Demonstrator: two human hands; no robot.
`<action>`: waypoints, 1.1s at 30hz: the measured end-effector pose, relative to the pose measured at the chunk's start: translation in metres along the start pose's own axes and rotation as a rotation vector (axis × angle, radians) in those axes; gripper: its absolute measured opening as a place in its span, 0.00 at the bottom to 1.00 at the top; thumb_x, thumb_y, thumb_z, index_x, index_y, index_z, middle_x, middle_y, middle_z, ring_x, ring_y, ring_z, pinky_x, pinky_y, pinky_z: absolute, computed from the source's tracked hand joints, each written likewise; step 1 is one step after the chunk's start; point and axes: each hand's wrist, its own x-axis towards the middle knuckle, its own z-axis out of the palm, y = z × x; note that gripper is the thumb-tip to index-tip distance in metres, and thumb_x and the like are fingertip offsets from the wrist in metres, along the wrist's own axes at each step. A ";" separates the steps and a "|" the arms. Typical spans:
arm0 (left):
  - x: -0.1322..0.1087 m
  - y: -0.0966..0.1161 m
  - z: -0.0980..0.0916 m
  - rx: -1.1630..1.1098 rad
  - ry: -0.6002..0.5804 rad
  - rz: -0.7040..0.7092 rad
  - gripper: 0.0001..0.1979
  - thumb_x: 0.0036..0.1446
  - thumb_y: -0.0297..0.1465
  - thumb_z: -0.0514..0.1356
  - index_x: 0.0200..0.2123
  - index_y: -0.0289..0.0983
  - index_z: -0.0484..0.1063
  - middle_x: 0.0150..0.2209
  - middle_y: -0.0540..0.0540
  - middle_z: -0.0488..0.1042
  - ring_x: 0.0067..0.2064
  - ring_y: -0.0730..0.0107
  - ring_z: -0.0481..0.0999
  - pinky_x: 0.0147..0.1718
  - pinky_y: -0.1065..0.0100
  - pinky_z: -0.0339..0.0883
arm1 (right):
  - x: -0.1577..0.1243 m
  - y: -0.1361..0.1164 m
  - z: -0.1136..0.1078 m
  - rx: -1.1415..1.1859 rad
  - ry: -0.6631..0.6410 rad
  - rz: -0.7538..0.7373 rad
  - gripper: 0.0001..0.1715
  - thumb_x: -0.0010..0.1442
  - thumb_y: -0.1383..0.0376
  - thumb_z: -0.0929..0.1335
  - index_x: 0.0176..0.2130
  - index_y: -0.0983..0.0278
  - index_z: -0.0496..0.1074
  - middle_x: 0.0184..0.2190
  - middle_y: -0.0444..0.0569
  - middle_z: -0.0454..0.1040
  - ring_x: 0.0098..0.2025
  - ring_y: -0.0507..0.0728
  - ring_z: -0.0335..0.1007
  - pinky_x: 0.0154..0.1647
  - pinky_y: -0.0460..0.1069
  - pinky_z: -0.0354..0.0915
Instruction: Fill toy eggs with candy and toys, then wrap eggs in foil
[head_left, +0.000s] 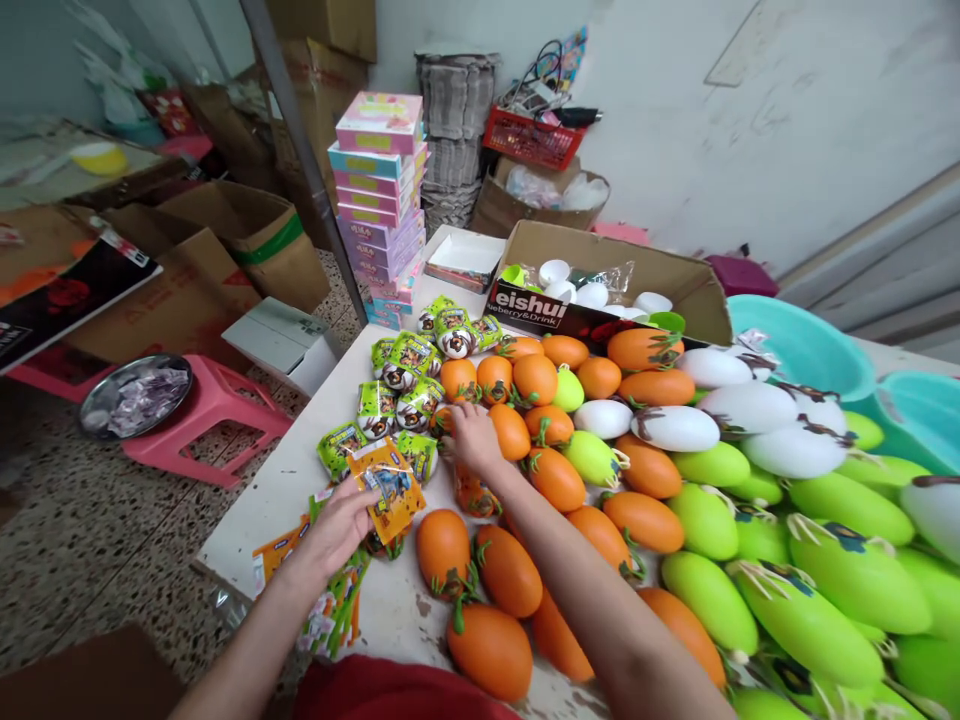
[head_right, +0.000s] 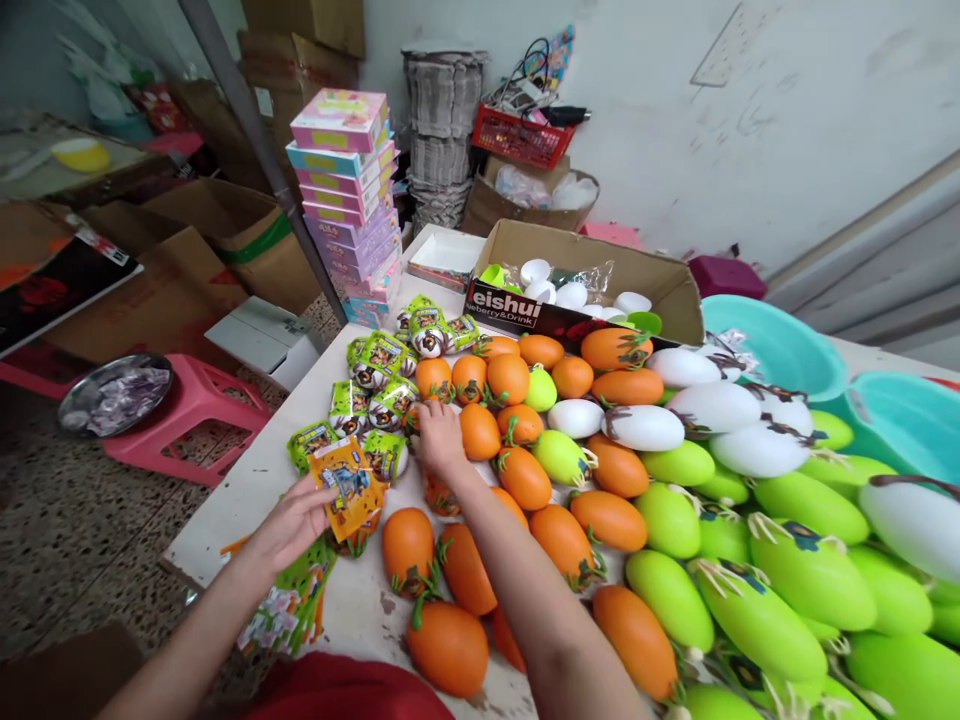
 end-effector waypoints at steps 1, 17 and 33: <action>0.002 -0.004 -0.003 0.001 0.006 -0.003 0.24 0.49 0.25 0.68 0.51 0.37 0.72 0.47 0.42 0.81 0.48 0.57 0.80 0.50 0.60 0.73 | 0.013 -0.001 0.003 -0.077 -0.029 -0.004 0.28 0.52 0.71 0.71 0.53 0.62 0.69 0.57 0.59 0.65 0.61 0.69 0.54 0.61 0.64 0.52; 0.017 -0.013 0.004 -0.157 0.249 0.092 0.09 0.52 0.20 0.65 0.35 0.36 0.73 0.36 0.47 0.82 0.39 0.69 0.81 0.44 0.69 0.74 | -0.020 0.014 -0.026 0.334 0.300 0.200 0.42 0.52 0.51 0.71 0.60 0.63 0.57 0.53 0.59 0.69 0.52 0.67 0.68 0.49 0.59 0.67; -0.010 0.013 0.042 0.235 -0.276 -0.192 0.15 0.47 0.29 0.71 0.40 0.31 0.79 0.35 0.40 0.82 0.34 0.61 0.81 0.40 0.62 0.74 | -0.175 0.002 -0.031 1.533 -0.251 0.570 0.29 0.47 0.60 0.77 0.47 0.60 0.69 0.45 0.50 0.77 0.43 0.62 0.77 0.35 0.55 0.76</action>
